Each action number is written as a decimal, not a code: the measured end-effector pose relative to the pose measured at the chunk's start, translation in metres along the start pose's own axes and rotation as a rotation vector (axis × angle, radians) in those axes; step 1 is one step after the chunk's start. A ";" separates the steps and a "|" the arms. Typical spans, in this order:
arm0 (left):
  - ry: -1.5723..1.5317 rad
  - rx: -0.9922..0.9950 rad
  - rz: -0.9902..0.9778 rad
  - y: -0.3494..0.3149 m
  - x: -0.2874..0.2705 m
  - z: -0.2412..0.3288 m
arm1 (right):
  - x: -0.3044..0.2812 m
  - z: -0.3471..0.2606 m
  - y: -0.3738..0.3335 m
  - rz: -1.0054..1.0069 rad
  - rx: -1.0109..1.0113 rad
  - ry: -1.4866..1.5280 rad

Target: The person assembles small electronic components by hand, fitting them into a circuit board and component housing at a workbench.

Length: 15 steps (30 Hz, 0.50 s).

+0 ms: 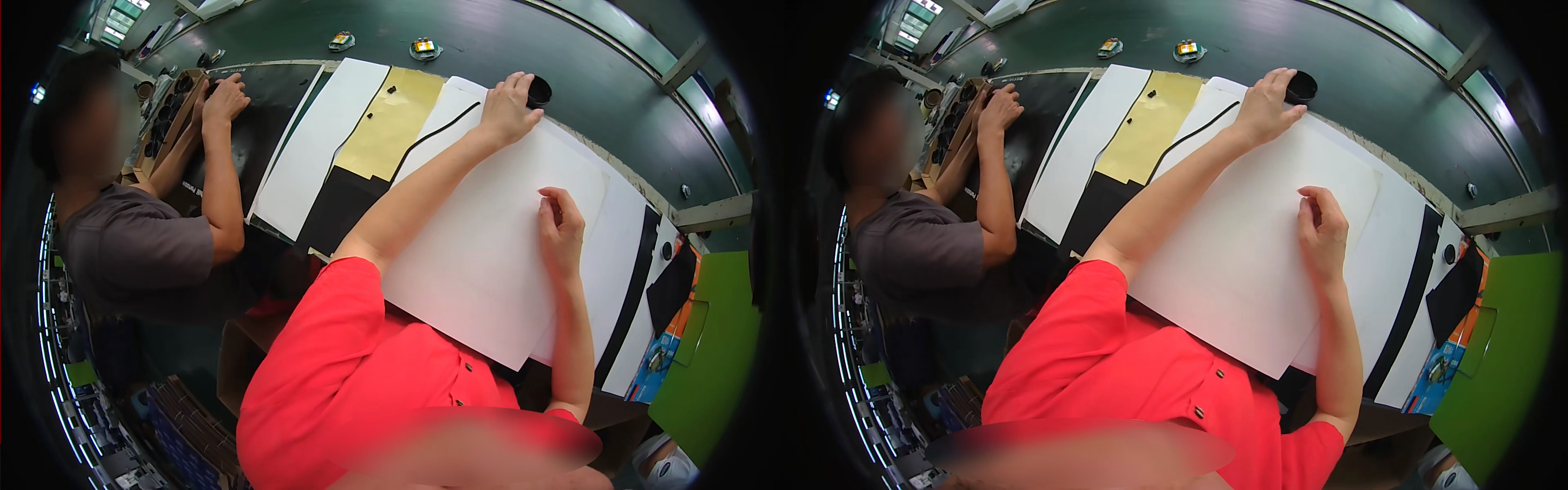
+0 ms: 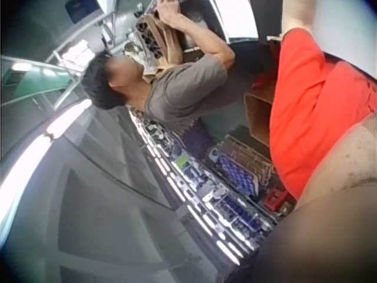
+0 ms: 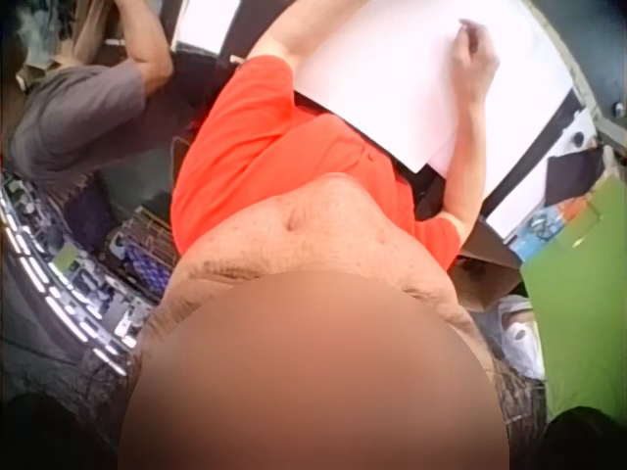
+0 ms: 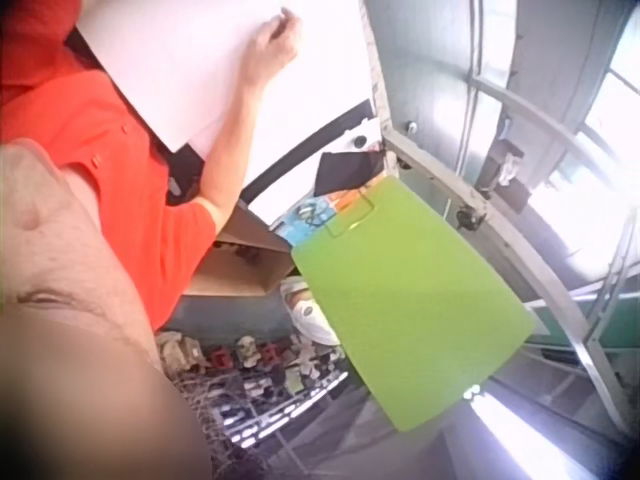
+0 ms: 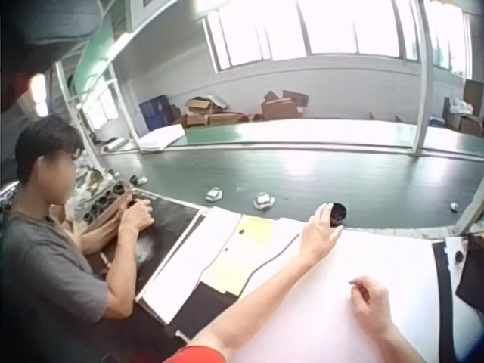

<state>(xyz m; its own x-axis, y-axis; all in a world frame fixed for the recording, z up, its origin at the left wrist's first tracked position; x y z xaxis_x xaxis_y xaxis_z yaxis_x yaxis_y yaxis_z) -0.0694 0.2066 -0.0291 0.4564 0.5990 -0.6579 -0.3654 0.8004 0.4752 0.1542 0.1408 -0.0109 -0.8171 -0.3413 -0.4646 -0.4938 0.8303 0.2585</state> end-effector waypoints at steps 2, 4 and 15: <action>-0.024 0.032 0.145 -0.003 -0.003 -0.010 | 0.001 -0.001 0.000 -0.016 0.018 0.001; -0.059 0.024 0.158 -0.005 -0.003 -0.016 | 0.002 -0.002 0.001 -0.012 0.006 -0.002; -0.191 0.026 0.339 -0.007 -0.006 -0.017 | 0.000 -0.001 0.001 0.022 0.033 0.005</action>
Point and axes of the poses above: each hand's wrist, its own y-axis towards the middle knuckle, its own x-axis out of the palm, z = x × y, the point moved 4 cm from there along y, towards the middle knuckle, and after that the axes turned 4 degrees about z, right-handed, at the moved point
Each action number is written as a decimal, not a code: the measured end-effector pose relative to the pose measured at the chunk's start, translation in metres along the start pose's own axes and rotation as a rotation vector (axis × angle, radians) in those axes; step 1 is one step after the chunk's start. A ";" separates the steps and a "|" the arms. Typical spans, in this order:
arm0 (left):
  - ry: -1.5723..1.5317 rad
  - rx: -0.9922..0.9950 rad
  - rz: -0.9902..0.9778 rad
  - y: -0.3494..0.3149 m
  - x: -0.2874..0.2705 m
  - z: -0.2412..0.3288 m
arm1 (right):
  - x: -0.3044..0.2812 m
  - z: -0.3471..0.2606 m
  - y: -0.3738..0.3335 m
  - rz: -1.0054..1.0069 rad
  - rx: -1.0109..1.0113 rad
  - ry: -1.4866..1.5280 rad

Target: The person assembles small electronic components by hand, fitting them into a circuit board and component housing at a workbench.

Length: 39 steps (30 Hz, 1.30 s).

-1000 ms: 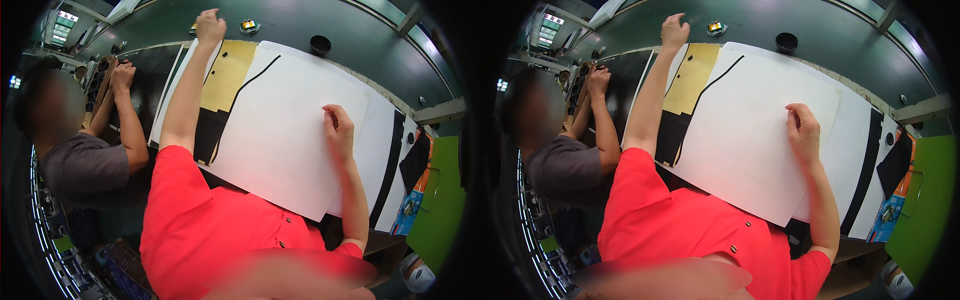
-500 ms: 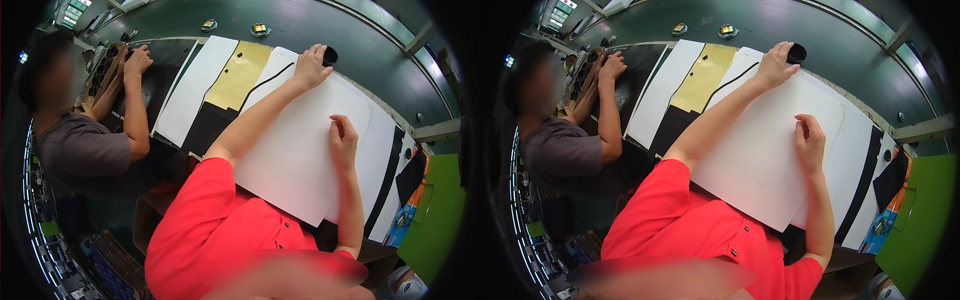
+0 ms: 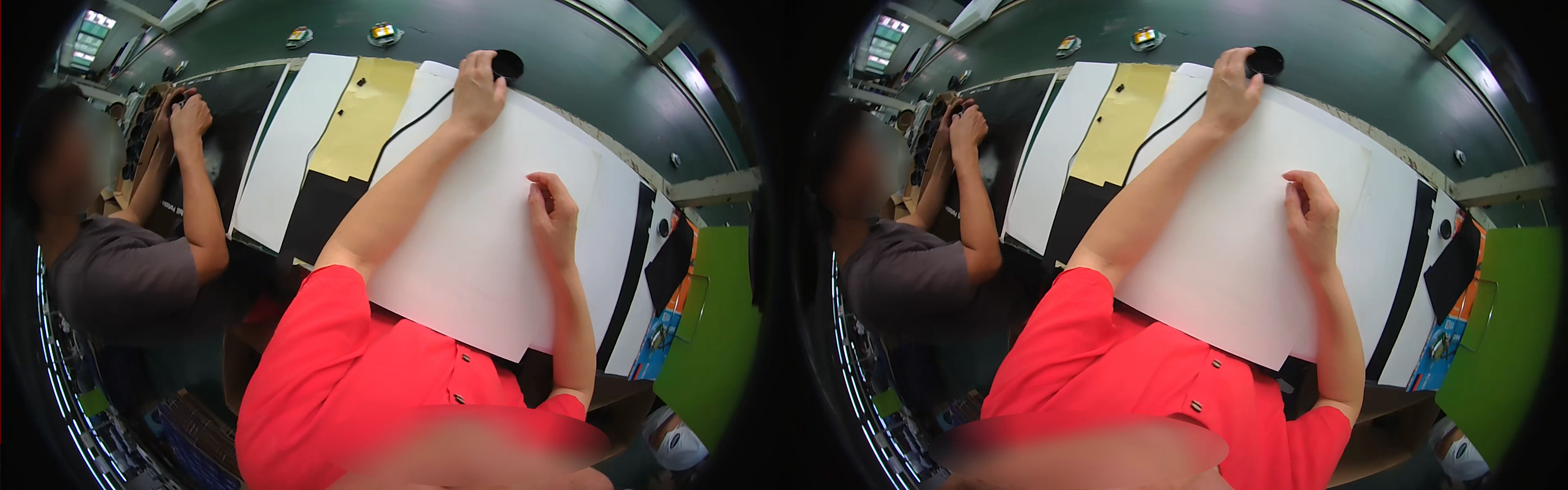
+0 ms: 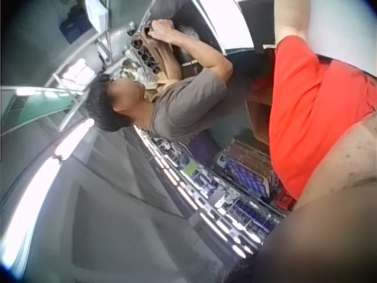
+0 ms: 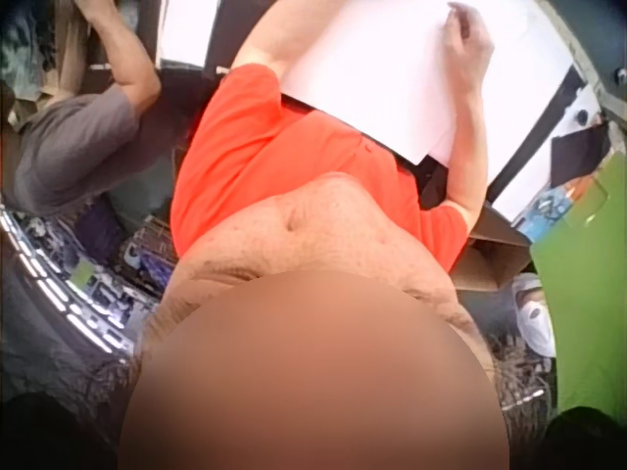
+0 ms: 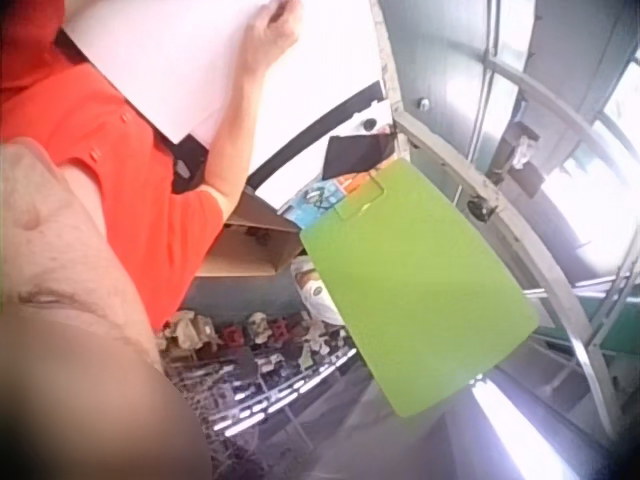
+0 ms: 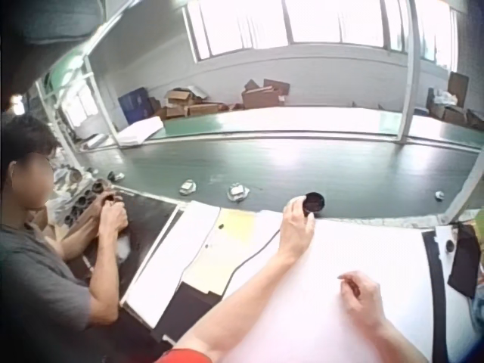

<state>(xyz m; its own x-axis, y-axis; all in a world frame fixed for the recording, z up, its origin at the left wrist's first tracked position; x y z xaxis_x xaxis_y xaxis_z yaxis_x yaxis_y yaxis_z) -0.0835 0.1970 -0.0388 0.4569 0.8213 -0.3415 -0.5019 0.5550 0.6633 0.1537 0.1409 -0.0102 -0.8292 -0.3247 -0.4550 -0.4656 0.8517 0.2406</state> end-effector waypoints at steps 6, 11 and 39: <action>0.131 0.067 -0.018 -0.001 0.001 0.002 | 0.001 0.005 0.000 -0.041 -0.009 0.052; 0.109 -0.005 -0.052 -0.001 0.002 -0.003 | -0.001 0.006 -0.001 -0.041 -0.004 0.055; -0.394 -0.378 -0.503 -0.062 -0.005 0.072 | -0.098 0.130 0.111 0.582 0.006 -0.327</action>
Point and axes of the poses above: each hand's wrist, its own y-axis towards the middle knuckle, its own x-axis out of the palm, z = x × y, the point moved 4 cm from there along y, towards the middle knuckle, and after that the axes turned 4 degrees about z, right-handed, at the moved point
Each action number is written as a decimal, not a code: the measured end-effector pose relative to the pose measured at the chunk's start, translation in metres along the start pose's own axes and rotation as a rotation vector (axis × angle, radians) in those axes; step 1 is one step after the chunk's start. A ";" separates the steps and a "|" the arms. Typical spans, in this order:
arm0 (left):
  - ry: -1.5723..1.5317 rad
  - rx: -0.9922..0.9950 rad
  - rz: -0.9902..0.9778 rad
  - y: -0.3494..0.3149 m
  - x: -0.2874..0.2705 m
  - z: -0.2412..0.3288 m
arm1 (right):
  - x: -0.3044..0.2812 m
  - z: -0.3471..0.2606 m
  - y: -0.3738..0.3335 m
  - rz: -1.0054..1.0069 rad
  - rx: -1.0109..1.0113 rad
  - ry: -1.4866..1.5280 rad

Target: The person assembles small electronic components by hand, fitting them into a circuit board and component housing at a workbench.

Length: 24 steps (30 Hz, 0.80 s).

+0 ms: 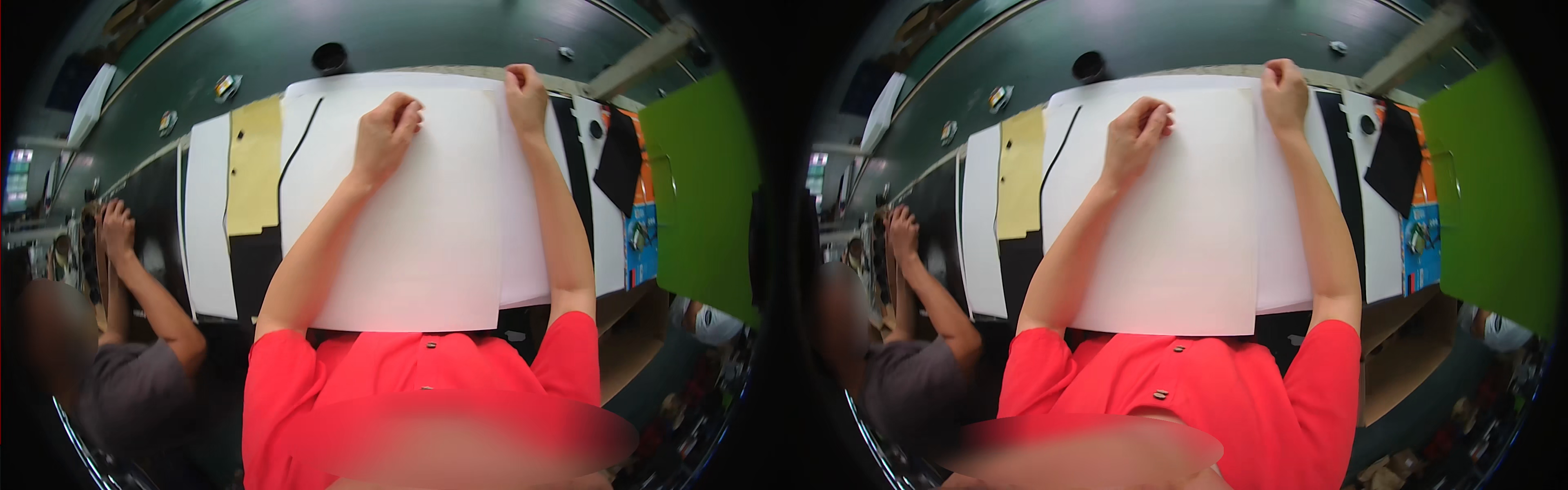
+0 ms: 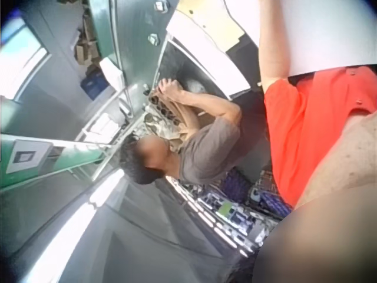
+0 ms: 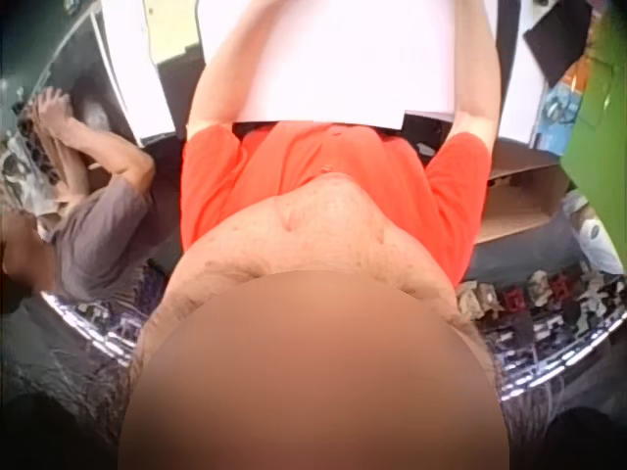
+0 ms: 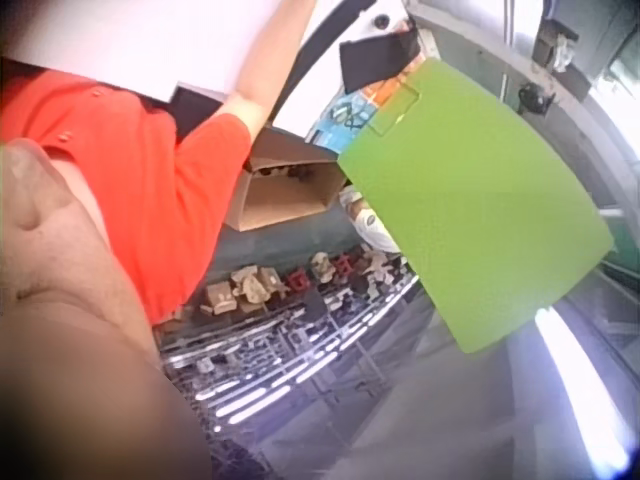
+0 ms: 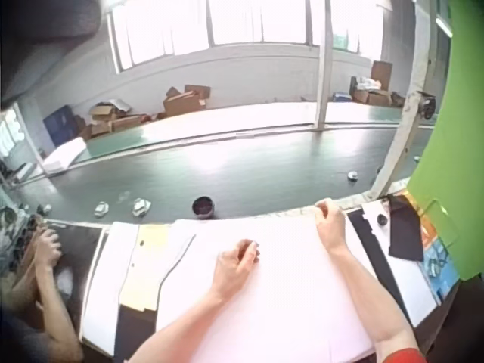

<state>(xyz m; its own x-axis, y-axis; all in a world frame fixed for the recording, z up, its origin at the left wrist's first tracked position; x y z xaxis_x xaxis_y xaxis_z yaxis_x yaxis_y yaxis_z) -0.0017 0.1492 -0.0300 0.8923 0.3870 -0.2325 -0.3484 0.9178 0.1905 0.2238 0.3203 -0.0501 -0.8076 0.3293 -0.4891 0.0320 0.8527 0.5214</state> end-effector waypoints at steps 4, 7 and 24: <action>0.036 0.055 -0.032 0.001 -0.005 0.007 | -0.004 -0.006 0.000 -0.038 -0.169 -0.047; 0.145 0.023 -0.166 -0.001 -0.026 0.016 | 0.004 0.001 0.002 -0.102 -0.083 -0.054; 0.675 -0.232 -0.024 -0.142 -0.232 0.021 | 0.005 0.016 0.002 -0.118 -0.084 -0.075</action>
Point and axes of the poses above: each hand's wrist, its own y-axis towards the middle knuckle, its own x-axis out of the palm, z = x × y, the point moved 4 cm from there along y, towards the middle knuckle, and after that the axes turned 4 degrees about z, right-handed, at the moved point
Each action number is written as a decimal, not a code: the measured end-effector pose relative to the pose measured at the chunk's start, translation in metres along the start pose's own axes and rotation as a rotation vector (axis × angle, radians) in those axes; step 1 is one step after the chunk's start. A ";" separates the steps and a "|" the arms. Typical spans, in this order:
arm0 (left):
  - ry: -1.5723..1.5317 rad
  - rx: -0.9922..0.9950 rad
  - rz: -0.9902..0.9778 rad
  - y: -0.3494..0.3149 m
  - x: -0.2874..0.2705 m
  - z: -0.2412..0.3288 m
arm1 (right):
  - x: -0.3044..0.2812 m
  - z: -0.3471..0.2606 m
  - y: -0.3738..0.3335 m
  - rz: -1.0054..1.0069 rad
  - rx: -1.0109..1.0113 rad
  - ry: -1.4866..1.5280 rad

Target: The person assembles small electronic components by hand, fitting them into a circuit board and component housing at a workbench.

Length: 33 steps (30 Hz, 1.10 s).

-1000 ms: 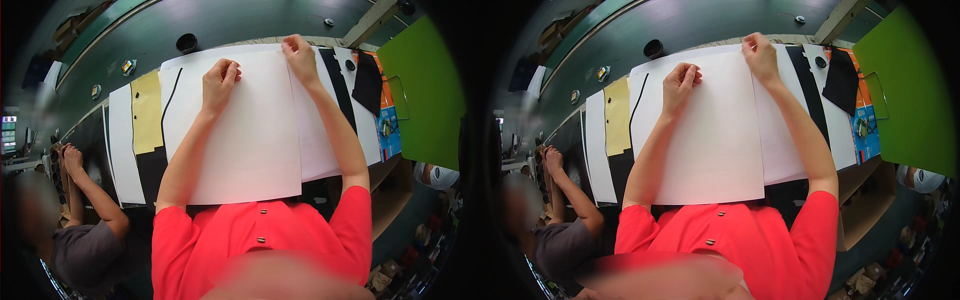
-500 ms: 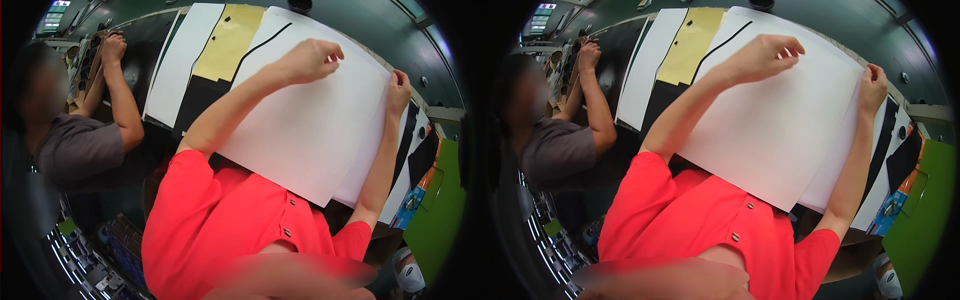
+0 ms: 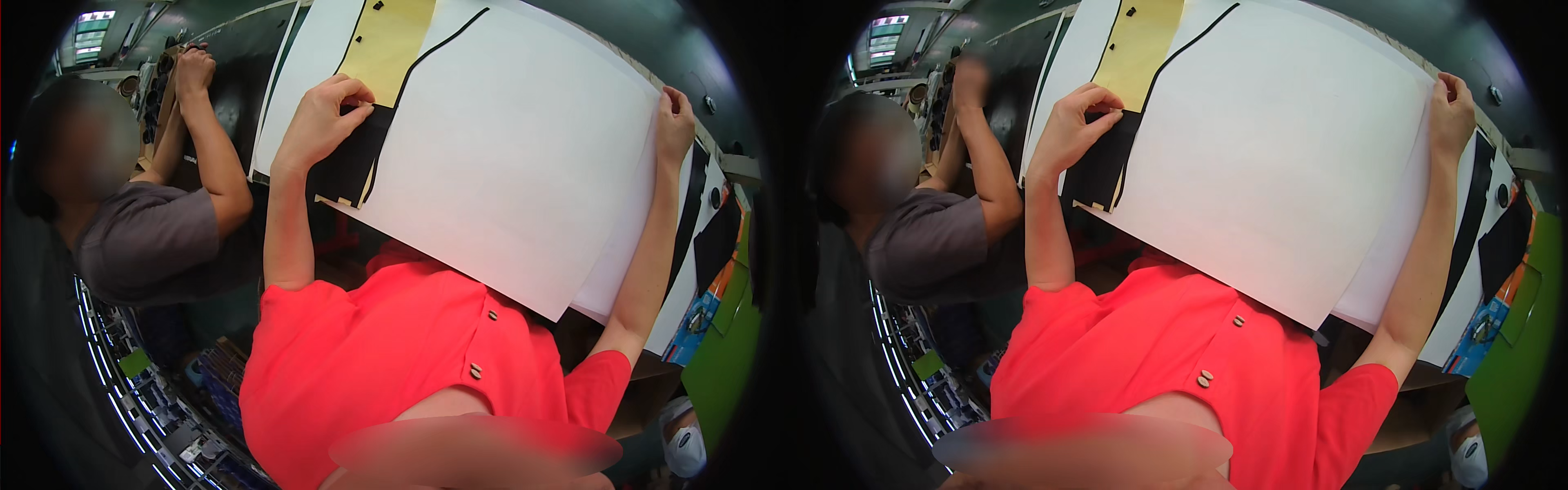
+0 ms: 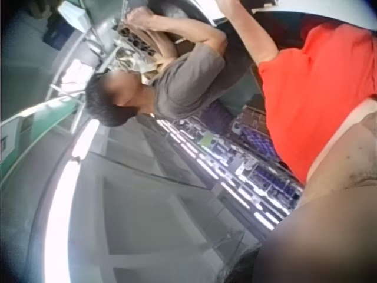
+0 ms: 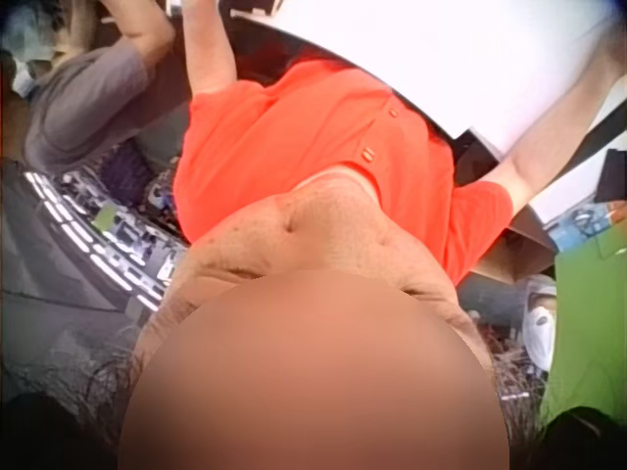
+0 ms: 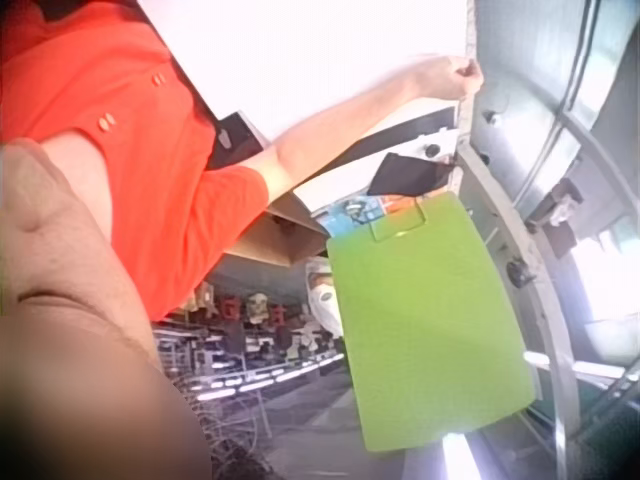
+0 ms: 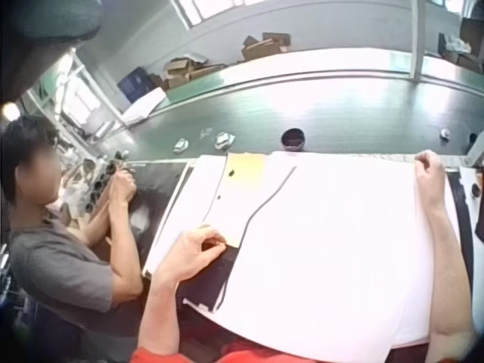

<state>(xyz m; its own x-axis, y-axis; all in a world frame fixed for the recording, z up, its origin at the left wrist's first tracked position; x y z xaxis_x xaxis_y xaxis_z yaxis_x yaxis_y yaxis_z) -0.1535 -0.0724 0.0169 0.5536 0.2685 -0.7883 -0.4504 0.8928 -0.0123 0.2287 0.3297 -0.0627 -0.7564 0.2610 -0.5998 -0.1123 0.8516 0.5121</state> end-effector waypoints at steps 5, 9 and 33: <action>-0.074 0.007 0.003 0.001 0.000 -0.006 | 0.000 -0.002 0.002 -0.024 0.006 -0.021; -0.109 -0.012 0.007 0.001 0.000 -0.007 | 0.000 0.000 0.004 -0.040 -0.006 -0.046; -0.125 -0.046 0.219 0.017 0.003 -0.016 | -0.007 -0.008 0.002 0.052 0.014 0.000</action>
<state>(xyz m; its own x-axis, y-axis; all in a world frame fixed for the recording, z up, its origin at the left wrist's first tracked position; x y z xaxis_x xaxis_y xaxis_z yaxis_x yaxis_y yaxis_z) -0.1710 -0.0620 0.0047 0.5203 0.4984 -0.6935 -0.5990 0.7918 0.1196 0.2293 0.3261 -0.0526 -0.7607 0.3055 -0.5727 -0.0639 0.8428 0.5344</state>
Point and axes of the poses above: each hand's wrist, its own y-axis towards the middle knuckle, its own x-axis out of the palm, z = x × y, the point moved 4 cm from there along y, towards the middle knuckle, and after that the axes turned 4 degrees about z, right-handed, at the moved point
